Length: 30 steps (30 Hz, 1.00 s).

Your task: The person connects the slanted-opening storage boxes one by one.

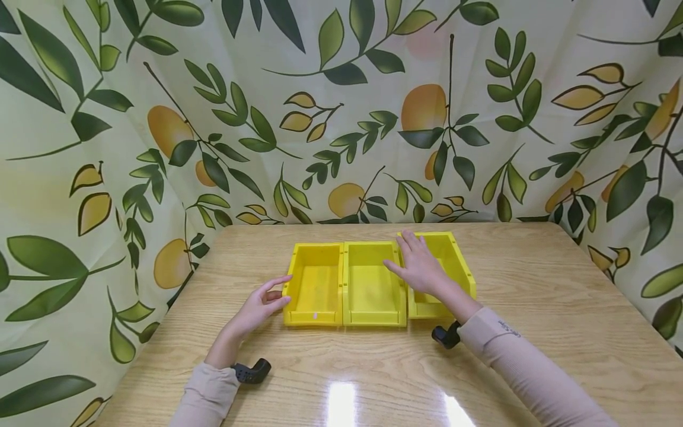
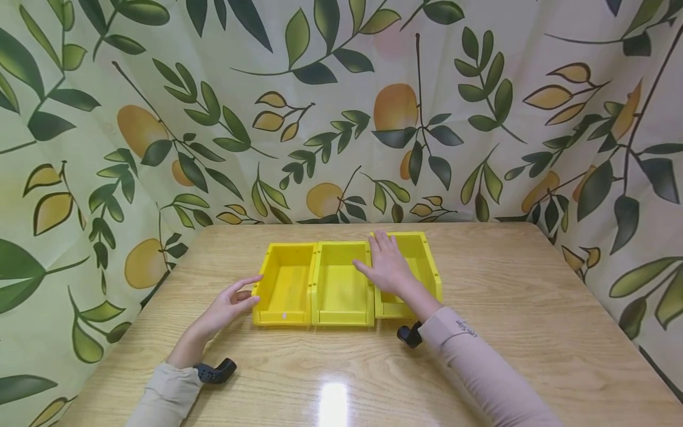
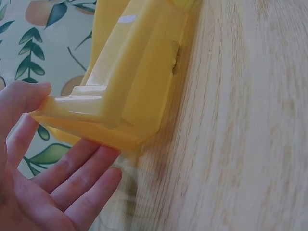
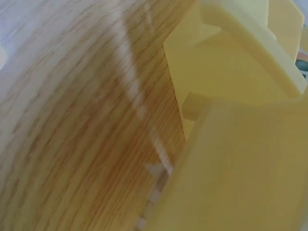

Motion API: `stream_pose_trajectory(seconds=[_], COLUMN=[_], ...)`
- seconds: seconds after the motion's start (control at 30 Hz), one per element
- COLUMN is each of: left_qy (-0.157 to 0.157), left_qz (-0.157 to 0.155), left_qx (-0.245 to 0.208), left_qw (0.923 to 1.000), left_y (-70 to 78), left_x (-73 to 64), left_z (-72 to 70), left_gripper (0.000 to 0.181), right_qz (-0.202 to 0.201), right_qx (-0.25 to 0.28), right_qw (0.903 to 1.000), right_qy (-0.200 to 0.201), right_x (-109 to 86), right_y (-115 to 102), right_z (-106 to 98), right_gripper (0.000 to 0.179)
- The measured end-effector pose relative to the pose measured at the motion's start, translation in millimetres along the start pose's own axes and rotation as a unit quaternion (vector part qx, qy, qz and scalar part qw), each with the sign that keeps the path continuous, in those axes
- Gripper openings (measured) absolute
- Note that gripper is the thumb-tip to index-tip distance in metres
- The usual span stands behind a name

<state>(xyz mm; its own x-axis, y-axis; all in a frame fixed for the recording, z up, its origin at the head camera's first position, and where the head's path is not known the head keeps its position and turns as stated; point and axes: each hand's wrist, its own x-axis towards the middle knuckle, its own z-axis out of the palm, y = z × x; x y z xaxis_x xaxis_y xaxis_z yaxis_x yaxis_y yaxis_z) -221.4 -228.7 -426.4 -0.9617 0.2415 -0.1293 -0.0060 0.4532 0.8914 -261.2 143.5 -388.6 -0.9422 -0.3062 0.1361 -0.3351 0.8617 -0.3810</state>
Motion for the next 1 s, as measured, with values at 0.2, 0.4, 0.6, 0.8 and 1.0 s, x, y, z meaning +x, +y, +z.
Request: stream_pose_trajectory(seconds=[0.2, 0.4, 0.6, 0.8, 1.0], left_qy=[0.002, 0.003, 0.003, 0.002, 0.003], left_qz=[-0.006, -0.004, -0.003, -0.002, 0.000], left_qx=[0.002, 0.003, 0.004, 0.004, 0.004], left_qw=[1.0000, 1.0000, 1.0000, 1.0000, 1.0000], left_y=[0.5, 0.6, 0.5, 0.3, 0.0], left_x=[-0.3, -0.8, -0.4, 0.6, 0.6], left_z=[0.5, 0.8, 0.9, 0.8, 1.1], left_gripper=[0.054, 0.054, 0.055, 0.054, 0.054], right_qz=[0.001, 0.001, 0.006, 0.007, 0.006], right_qx=[-0.003, -0.005, -0.006, -0.009, -0.010], right_qw=[1.0000, 1.0000, 1.0000, 0.9999, 0.9999], right_qy=[-0.003, -0.002, -0.002, 0.000, -0.001], right_x=[0.2, 0.0, -0.9, -1.3, -1.9], right_y=[0.5, 0.6, 0.6, 0.5, 0.5], right_z=[1.2, 2.6, 4.3, 5.3, 6.1], right_gripper=[0.078, 0.078, 0.080, 0.081, 0.081])
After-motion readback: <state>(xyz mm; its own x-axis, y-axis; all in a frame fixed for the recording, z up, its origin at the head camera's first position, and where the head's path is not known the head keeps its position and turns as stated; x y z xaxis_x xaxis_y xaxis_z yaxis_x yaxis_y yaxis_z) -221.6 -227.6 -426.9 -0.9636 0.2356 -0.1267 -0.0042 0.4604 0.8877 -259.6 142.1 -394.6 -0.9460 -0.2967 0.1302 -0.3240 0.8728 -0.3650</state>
